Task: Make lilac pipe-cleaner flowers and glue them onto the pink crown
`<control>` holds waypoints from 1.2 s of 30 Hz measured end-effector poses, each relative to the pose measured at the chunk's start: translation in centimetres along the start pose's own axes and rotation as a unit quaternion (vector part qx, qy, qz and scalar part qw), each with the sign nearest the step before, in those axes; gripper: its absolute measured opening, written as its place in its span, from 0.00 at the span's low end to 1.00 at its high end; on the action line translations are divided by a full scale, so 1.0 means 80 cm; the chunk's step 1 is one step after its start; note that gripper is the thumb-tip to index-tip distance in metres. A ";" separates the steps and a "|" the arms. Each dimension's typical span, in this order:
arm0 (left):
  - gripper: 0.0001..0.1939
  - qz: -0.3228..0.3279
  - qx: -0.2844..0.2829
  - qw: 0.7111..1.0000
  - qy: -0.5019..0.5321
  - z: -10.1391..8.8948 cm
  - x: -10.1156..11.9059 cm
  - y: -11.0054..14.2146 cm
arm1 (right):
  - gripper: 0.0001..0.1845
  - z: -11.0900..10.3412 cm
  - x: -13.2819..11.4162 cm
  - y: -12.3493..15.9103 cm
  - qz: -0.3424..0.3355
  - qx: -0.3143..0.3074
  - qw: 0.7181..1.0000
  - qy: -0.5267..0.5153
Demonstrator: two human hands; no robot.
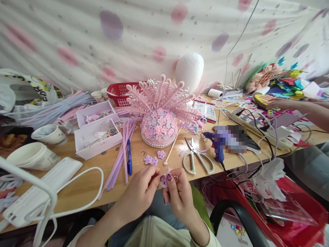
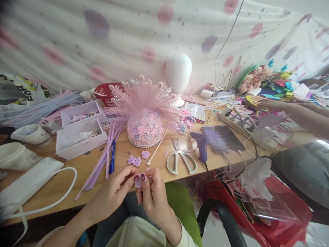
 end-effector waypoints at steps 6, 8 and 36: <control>0.21 -0.242 -0.113 0.937 0.224 0.029 -0.053 -0.007 | 0.11 -0.013 0.000 -0.003 -0.081 0.021 0.985 0.154; 0.21 -0.227 -0.080 0.939 0.245 0.025 -0.051 -0.011 | 0.12 -0.014 0.005 -0.004 -0.057 0.035 0.991 0.112; 0.09 -0.005 0.171 0.983 0.059 0.000 -0.028 0.028 | 0.13 -0.002 0.015 -0.013 0.059 -0.077 0.995 0.015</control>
Point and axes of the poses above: each hand's wrist, its own y-axis away from the middle knuckle, its own z-axis out of the palm, x = y × z, the point moved 10 cm from there along -y, towards the middle knuckle, and after that the axes turned 11 degrees about y, right-handed, at the moved point
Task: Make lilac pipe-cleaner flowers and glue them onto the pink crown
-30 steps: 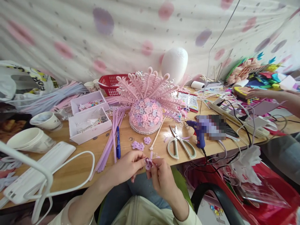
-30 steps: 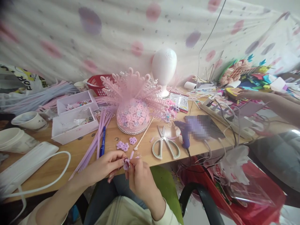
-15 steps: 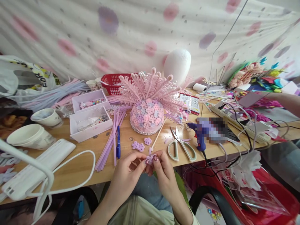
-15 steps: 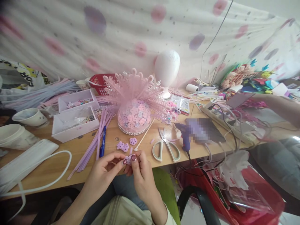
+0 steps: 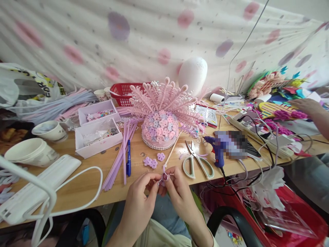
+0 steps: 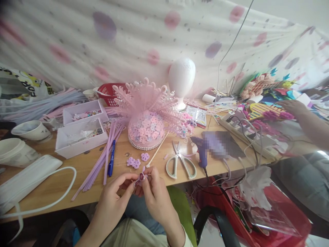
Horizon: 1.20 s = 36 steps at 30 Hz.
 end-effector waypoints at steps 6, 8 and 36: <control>0.10 0.001 -0.006 0.999 0.033 -0.006 0.003 -0.008 | 0.16 0.010 -0.004 -0.001 -0.008 -0.048 0.998 0.039; 0.09 -0.011 -0.009 0.998 0.058 -0.004 0.002 -0.009 | 0.17 0.009 -0.004 -0.002 -0.005 -0.047 0.998 0.033; 0.10 0.371 0.025 0.908 -0.194 0.007 0.077 0.025 | 0.20 0.005 0.022 -0.004 0.057 0.049 0.960 -0.270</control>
Point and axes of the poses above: each hand's wrist, its own y-axis away from the middle knuckle, its own z-axis out of the palm, x = y × z, the point moved 10 cm from there along -y, towards the middle knuckle, and after that the axes turned 11 degrees about y, right-handed, at the moved point
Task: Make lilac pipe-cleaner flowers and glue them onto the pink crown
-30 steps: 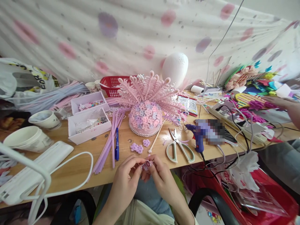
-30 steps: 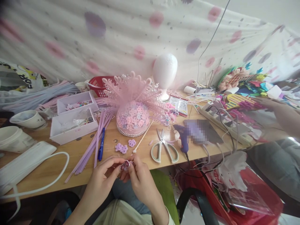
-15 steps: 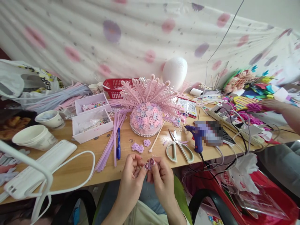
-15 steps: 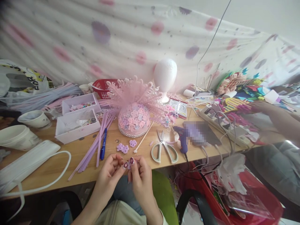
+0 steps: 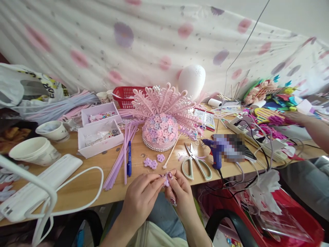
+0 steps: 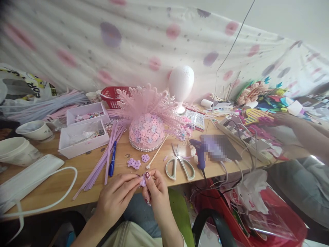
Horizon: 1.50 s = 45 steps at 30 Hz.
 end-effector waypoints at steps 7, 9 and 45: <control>0.10 -0.006 0.006 0.999 0.034 -0.002 -0.002 0.006 | 0.14 0.016 -0.004 0.007 -0.010 -0.034 0.993 -0.109; 0.09 -0.013 0.010 0.999 0.047 -0.002 -0.003 0.006 | 0.12 0.019 -0.007 0.008 -0.023 -0.037 0.991 -0.125; 0.08 -0.499 -0.130 0.764 0.388 0.036 -0.099 0.030 | 0.07 0.033 -0.076 0.042 -0.333 0.027 0.790 0.514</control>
Point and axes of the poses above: each hand's wrist, its own y-axis away from the middle knuckle, its own z-axis out of the palm, x = y × z, the point moved 10 cm from there along -y, towards the middle knuckle, and after that the axes turned 11 degrees about y, right-handed, at the moved point
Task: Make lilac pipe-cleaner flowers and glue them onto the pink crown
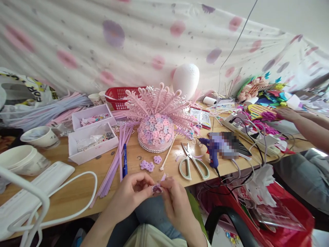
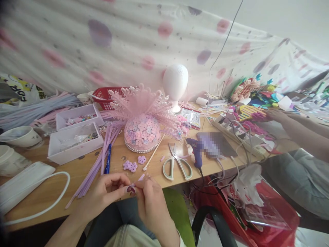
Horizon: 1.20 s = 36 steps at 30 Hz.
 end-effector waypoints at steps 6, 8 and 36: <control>0.13 -0.023 0.049 0.989 0.137 0.006 -0.028 0.003 | 0.11 0.011 0.038 0.014 0.181 0.009 0.975 -0.129; 0.17 -0.017 0.058 0.989 0.137 0.006 -0.030 0.003 | 0.11 0.012 0.037 0.013 0.184 0.008 0.975 -0.125; 0.17 -0.093 -0.019 0.908 0.409 0.054 -0.050 0.016 | 0.12 0.033 0.033 0.023 0.245 -0.038 0.915 -0.319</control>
Point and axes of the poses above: each hand's wrist, its own y-axis away from the middle knuckle, its own z-axis out of the palm, x = y × z, the point moved 10 cm from there along -y, towards the middle knuckle, and after that the axes turned 11 degrees about y, right-handed, at the moved point
